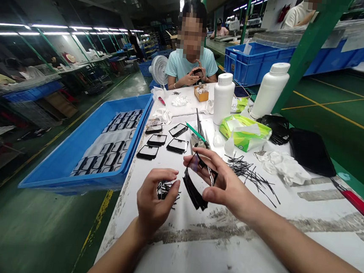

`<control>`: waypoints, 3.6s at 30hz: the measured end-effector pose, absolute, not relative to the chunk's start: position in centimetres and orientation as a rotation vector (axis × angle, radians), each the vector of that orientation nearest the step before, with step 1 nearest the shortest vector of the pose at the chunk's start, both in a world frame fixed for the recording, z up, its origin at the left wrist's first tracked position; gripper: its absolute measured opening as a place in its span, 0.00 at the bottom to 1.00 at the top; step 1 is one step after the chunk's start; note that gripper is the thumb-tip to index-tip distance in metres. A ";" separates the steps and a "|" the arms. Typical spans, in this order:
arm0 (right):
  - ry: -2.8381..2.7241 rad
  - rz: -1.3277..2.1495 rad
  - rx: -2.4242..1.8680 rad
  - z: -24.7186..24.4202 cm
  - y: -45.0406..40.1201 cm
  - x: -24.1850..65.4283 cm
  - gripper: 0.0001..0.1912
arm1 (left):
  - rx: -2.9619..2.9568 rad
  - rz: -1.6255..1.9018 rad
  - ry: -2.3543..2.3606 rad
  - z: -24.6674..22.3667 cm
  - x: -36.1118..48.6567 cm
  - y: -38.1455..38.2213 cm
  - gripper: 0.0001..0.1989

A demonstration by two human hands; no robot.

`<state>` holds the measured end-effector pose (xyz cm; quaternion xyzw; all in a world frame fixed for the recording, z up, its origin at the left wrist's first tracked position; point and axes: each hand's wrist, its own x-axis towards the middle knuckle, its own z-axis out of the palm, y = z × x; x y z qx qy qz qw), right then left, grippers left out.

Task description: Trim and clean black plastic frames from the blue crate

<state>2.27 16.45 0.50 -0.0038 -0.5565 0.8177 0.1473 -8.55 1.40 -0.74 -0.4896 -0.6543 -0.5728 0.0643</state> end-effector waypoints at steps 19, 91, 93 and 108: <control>-1.600 2.410 0.054 0.4 16.2 2.3 0.40 | -1.623 -1.356 -1.862 -1.2 -8.6 1.2 0.10; -2.345 0.800 -0.885 -4.7 25.7 -0.7 0.15 | -0.619 -2.929 -2.692 0.0 -8.5 2.4 0.09; -2.194 0.973 -0.779 -3.6 24.9 -0.6 0.18 | -0.587 -2.960 -2.705 0.1 -8.3 2.5 0.09; -1.385 2.057 -0.315 1.1 16.5 2.2 0.12 | -0.589 -3.123 -2.705 -0.3 -7.5 3.0 0.07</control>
